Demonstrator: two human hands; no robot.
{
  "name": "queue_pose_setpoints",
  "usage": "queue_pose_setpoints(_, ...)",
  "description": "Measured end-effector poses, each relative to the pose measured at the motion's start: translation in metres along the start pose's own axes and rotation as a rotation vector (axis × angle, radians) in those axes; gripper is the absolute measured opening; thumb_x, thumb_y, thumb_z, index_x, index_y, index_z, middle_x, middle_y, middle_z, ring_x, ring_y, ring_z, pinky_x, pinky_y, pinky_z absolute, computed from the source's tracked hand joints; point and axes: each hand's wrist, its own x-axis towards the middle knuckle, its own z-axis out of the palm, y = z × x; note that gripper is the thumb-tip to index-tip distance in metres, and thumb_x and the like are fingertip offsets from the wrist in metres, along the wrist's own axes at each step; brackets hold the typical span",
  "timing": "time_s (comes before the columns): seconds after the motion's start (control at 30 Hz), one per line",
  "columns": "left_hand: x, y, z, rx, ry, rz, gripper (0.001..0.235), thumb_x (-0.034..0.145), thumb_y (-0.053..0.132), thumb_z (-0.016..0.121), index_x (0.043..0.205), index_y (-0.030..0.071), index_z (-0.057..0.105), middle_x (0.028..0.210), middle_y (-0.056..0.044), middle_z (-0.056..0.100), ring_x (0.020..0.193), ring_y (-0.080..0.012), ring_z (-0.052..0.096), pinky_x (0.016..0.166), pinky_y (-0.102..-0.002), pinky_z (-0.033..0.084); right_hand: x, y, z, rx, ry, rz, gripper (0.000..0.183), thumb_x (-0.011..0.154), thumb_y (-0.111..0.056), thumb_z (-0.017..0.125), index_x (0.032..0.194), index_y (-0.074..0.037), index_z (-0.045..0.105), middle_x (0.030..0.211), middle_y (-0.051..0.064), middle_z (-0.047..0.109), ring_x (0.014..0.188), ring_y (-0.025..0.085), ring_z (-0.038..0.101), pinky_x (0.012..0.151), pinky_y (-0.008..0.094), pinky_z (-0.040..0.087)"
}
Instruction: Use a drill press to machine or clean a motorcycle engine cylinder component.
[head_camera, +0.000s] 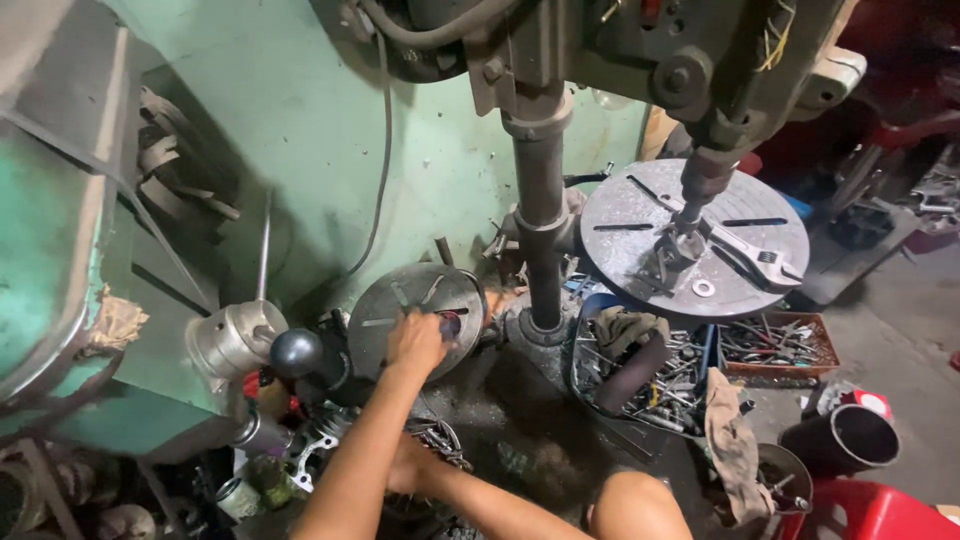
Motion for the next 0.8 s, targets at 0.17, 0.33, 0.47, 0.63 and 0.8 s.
queue_pose_setpoints(0.17,0.009,-0.003,0.032,0.070,0.003,-0.042,0.051,0.084,0.054,0.076,0.111,0.011,0.075,0.123,-0.016,0.066,0.122,-0.0381,0.059,0.096,-0.048,0.052,-0.023,0.003,0.033,0.028,-0.012,0.038,0.050,0.096,-0.040,0.069,0.130,-0.005,0.062,0.133,0.016,0.067,0.126,0.026,0.061,0.111,0.041,0.046)
queue_pose_setpoints(0.33,0.022,-0.008,0.058,0.090,0.043,-0.075,0.042,0.087,0.045,0.073,0.109,0.009,0.076,0.125,-0.015,0.066,0.124,-0.0330,0.059,0.096,-0.045,0.053,-0.046,0.000,0.039,0.051,-0.011,0.088,0.050,0.093,-0.040,0.072,0.127,-0.005,0.062,0.130,0.015,0.067,0.122,0.025,0.061,0.108,0.041,0.046)
queue_pose_setpoints(0.47,0.016,0.001,0.046,0.088,0.026,-0.088,0.038,0.086,0.038,0.074,0.110,0.009,0.075,0.129,-0.013,0.064,0.129,-0.0313,0.055,0.099,-0.043,0.051,-0.051,-0.003,0.035,0.064,-0.008,0.118,0.050,0.090,-0.040,0.073,0.125,-0.006,0.063,0.128,0.014,0.068,0.119,0.024,0.061,0.105,0.041,0.047)
queue_pose_setpoints(0.63,0.018,0.000,0.053,0.066,0.036,-0.103,0.041,0.083,0.039,0.077,0.111,0.010,0.074,0.131,-0.014,0.062,0.131,-0.0329,0.052,0.102,-0.043,0.049,-0.046,-0.004,0.024,0.075,-0.008,0.158,0.051,0.087,-0.040,0.076,0.123,-0.006,0.064,0.125,0.012,0.068,0.116,0.022,0.061,0.102,0.040,0.047)
queue_pose_setpoints(0.8,0.015,-0.006,0.054,-0.048,0.086,-0.116,0.044,0.082,0.038,0.080,0.112,0.007,0.072,0.130,-0.017,0.063,0.128,-0.0349,0.055,0.102,-0.045,0.048,-0.025,-0.018,-0.003,0.083,-0.005,0.202,0.051,0.084,-0.040,0.078,0.120,-0.007,0.064,0.122,0.011,0.068,0.112,0.021,0.062,0.098,0.040,0.048)
